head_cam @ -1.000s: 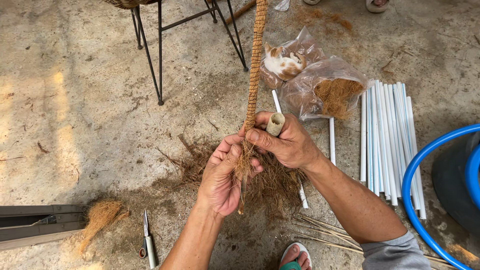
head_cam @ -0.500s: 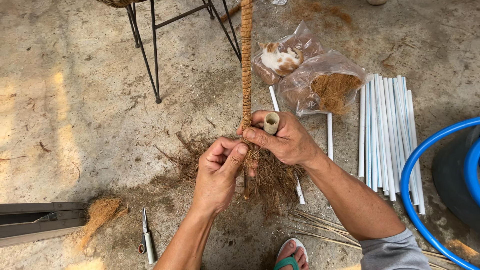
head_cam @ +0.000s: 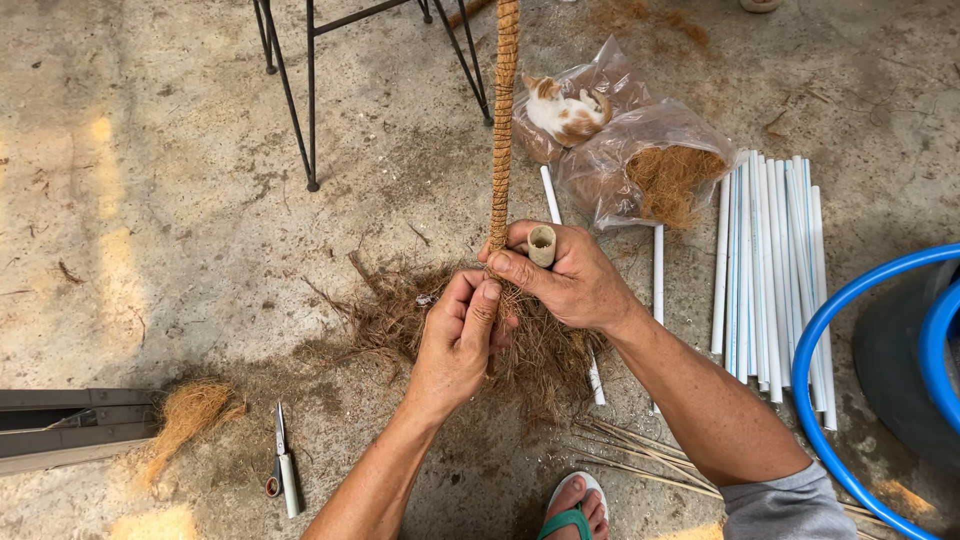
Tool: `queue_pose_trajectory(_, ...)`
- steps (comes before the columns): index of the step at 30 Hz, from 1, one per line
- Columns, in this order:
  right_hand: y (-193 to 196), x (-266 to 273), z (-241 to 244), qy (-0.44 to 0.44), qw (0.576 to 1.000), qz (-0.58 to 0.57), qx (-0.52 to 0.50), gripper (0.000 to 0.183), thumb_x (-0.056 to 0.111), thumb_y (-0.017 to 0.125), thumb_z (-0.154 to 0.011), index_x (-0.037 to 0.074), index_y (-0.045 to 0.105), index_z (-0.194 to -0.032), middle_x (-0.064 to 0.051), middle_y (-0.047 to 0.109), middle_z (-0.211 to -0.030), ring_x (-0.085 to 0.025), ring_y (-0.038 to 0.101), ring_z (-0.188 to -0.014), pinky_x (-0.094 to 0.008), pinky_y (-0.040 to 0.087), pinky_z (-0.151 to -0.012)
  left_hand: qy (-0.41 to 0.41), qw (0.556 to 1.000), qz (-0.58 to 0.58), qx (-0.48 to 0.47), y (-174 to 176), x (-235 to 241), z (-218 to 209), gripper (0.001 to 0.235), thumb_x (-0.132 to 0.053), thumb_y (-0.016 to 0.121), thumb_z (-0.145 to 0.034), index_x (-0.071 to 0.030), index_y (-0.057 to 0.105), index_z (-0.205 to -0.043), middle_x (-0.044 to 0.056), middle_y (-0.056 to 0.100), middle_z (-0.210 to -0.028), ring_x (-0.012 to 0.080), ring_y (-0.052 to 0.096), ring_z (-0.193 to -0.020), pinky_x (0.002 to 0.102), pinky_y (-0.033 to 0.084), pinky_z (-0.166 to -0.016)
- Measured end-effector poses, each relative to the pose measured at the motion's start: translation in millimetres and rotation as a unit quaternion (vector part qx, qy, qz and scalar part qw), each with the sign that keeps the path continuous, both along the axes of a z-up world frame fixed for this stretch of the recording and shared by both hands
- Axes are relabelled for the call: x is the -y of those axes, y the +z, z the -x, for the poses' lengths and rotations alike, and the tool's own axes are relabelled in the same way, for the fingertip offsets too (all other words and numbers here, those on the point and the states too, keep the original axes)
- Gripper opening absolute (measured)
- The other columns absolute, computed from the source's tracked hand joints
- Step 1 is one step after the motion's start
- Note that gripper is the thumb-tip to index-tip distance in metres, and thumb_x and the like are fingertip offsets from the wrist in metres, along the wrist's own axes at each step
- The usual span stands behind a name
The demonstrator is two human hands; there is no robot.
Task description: The person braids natural fibers around a long stick to form a rope. They repeatedly gather fibers from a pile on the floor, wrap them around the stick, and pull them tight to extend the braided section.
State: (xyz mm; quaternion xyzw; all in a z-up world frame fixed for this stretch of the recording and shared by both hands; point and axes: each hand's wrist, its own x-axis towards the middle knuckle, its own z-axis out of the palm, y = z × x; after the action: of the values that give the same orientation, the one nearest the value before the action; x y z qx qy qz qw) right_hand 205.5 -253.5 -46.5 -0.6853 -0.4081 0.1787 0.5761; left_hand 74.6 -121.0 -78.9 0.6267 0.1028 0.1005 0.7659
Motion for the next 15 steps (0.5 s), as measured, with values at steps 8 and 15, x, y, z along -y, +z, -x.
queue_pose_trajectory(8,-4,-7,6,0.014,1.000,-0.021,0.006,0.027,0.030,0.067,-0.104,0.004,0.074,-0.105,0.003,0.067,-0.078,-0.003,0.056,-0.069,-0.024,0.046,-0.058,0.044,0.999,0.009,-0.005,-11,-9,6,0.034,-0.028,0.061,-0.104,-0.002,0.073,-0.121,-0.005,0.055,-0.066,0.0041,0.048,-0.057,0.023,0.043,-0.051)
queue_pose_trajectory(15,-7,-16,12,-0.002,1.000,-0.005,0.013,0.028,0.030,0.067,-0.103,0.005,0.076,-0.110,0.001,0.073,-0.083,-0.005,0.065,-0.075,-0.023,0.053,-0.063,0.038,0.998,-0.037,-0.022,-14,-19,13,0.037,-0.027,0.063,-0.100,-0.006,0.070,-0.130,-0.006,0.058,-0.063,0.0029,0.050,-0.054,0.022,0.046,-0.049)
